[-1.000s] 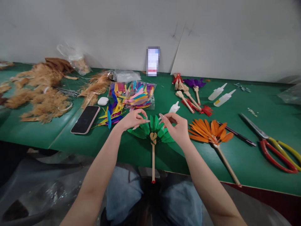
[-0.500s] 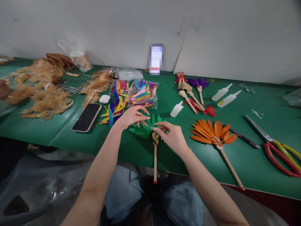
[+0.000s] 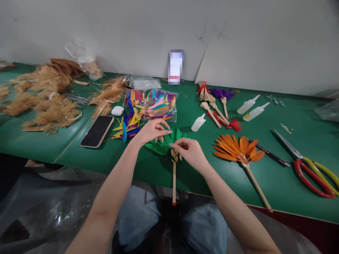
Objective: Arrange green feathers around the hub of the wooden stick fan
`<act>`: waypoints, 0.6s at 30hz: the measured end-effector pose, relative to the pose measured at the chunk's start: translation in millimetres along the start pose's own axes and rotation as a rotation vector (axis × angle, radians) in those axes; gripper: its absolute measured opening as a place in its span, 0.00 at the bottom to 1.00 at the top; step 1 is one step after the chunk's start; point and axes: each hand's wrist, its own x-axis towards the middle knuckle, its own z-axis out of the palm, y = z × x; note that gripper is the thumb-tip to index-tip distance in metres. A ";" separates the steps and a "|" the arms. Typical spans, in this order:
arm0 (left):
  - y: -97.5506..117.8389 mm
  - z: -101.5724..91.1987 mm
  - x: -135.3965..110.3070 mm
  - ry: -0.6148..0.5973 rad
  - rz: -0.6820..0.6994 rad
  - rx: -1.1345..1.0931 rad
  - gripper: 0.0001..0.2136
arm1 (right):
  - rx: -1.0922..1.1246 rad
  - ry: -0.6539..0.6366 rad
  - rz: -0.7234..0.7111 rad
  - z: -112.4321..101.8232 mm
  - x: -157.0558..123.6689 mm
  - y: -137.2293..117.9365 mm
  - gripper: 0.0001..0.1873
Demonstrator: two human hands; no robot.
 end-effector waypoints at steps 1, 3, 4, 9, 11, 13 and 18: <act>-1.0 1.2 1.1 0.020 0.011 0.002 0.16 | -0.026 -0.013 -0.010 0.2 -0.5 0.2 0.17; -3.4 2.1 3.9 0.058 0.052 0.015 0.16 | -0.116 -0.003 -0.059 -1.3 -1.2 0.2 0.16; -4.6 1.7 5.6 0.073 0.080 0.026 0.15 | -0.165 0.024 -0.092 -3.2 -1.2 -0.3 0.16; -8.0 -2.1 19.0 -0.011 0.210 0.083 0.13 | -0.312 0.267 -0.236 -21.5 1.5 -5.9 0.14; -8.5 -1.4 25.9 -0.095 0.220 0.094 0.13 | -0.370 0.337 -0.284 -28.1 0.2 -7.3 0.13; -9.3 0.4 32.0 -0.166 0.219 0.107 0.13 | -0.442 0.362 -0.347 -31.5 -5.0 -6.6 0.11; -11.0 1.1 36.9 -0.199 0.213 0.141 0.12 | -0.657 0.268 -0.567 -27.4 -32.5 6.4 0.14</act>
